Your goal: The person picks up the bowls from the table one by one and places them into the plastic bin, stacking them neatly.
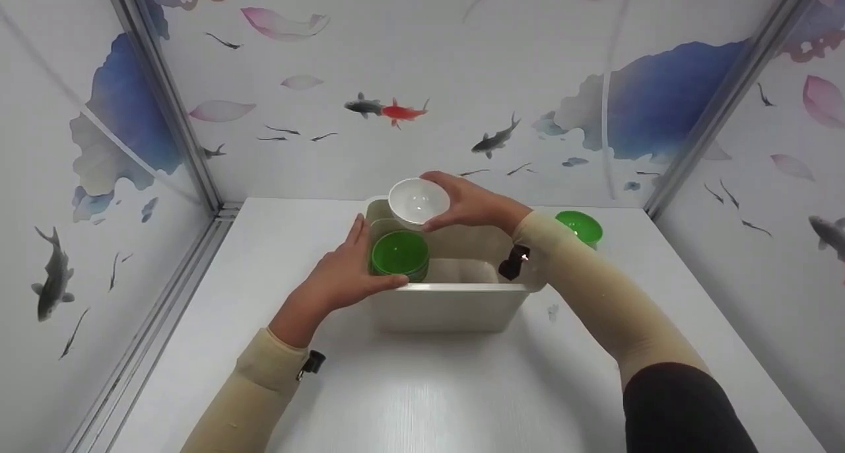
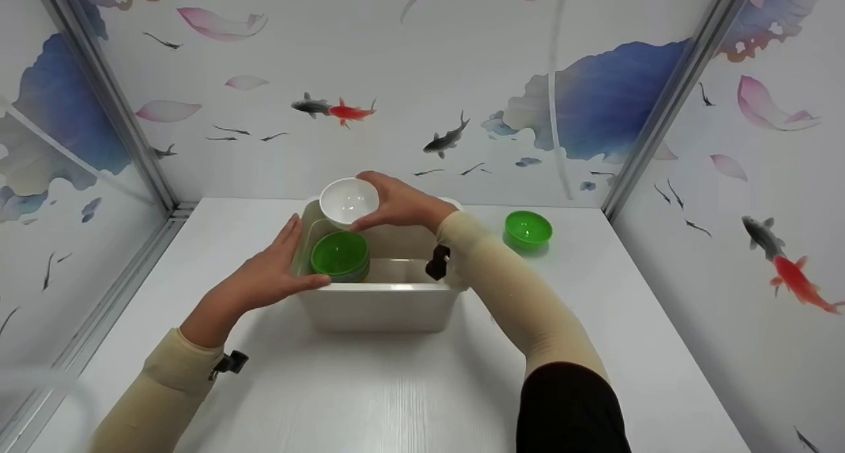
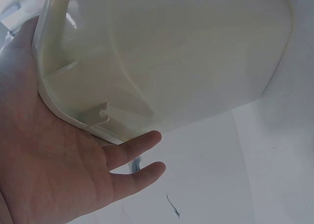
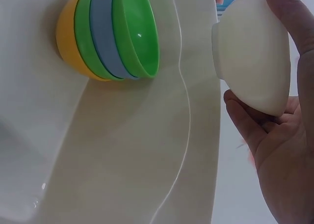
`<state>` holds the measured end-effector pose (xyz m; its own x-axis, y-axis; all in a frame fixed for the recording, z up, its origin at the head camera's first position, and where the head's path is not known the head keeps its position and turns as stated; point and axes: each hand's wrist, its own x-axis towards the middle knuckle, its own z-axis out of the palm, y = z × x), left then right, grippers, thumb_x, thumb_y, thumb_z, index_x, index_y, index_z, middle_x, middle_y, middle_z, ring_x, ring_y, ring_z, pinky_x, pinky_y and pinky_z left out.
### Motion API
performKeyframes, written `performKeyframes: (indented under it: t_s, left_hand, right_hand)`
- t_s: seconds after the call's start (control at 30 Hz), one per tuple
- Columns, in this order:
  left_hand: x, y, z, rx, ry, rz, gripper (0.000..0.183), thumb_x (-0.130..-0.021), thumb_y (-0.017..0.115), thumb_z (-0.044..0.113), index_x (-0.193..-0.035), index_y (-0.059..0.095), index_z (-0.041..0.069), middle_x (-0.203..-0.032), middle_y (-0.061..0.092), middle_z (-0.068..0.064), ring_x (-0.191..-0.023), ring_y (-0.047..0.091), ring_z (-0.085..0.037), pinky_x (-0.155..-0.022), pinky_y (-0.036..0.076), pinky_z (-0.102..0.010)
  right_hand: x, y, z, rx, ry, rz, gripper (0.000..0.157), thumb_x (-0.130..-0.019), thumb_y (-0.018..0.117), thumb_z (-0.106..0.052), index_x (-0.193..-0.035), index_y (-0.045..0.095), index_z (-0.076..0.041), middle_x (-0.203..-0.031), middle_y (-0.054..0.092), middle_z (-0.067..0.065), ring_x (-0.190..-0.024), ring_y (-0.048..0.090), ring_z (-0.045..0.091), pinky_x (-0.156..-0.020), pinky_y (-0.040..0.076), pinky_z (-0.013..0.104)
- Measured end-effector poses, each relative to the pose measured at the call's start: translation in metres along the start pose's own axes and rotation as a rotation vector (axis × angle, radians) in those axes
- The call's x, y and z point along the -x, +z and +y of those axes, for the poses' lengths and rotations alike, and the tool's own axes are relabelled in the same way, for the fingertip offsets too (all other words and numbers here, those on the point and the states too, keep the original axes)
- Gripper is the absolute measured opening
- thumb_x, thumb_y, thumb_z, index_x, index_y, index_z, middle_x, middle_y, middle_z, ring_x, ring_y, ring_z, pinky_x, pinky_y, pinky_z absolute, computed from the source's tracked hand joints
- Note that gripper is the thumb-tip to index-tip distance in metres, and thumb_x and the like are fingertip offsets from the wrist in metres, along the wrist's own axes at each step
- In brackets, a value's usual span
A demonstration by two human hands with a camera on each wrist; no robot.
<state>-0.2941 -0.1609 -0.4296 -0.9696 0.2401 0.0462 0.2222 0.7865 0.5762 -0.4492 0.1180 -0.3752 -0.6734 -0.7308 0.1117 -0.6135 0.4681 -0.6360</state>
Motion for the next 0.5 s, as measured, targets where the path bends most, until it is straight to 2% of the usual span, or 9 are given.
performKeyframes:
  t_s: [0.3, 0.5]
  left_hand:
    - [0.000, 0.000, 0.000, 0.008, 0.004, 0.006, 0.147, -0.076, 0.073, 0.094, -0.180, 0.002, 0.018, -0.186, 0.003, -0.012, -0.150, 0.050, -0.051, -0.113, 0.046, -0.072]
    - [0.001, 0.000, -0.001, 0.006, 0.007, 0.003, 0.146, -0.077, 0.072, 0.095, -0.180, 0.003, 0.017, -0.186, 0.001, -0.012, -0.149, 0.051, -0.050, -0.113, 0.047, -0.071]
  right_hand:
    - [-0.004, 0.007, 0.000, -0.013, -0.021, -0.022, 0.102, -0.082, 0.099, -0.045, -0.164, 0.046, -0.016, -0.146, 0.063, 0.004, -0.129, 0.062, 0.023, -0.114, 0.050, 0.052]
    - [-0.006, 0.015, -0.003, 0.020, 0.006, -0.051, 0.106, -0.081, 0.099, -0.048, -0.166, 0.045, -0.015, -0.152, 0.061, 0.006, -0.134, 0.060, 0.024, -0.118, 0.046, 0.052]
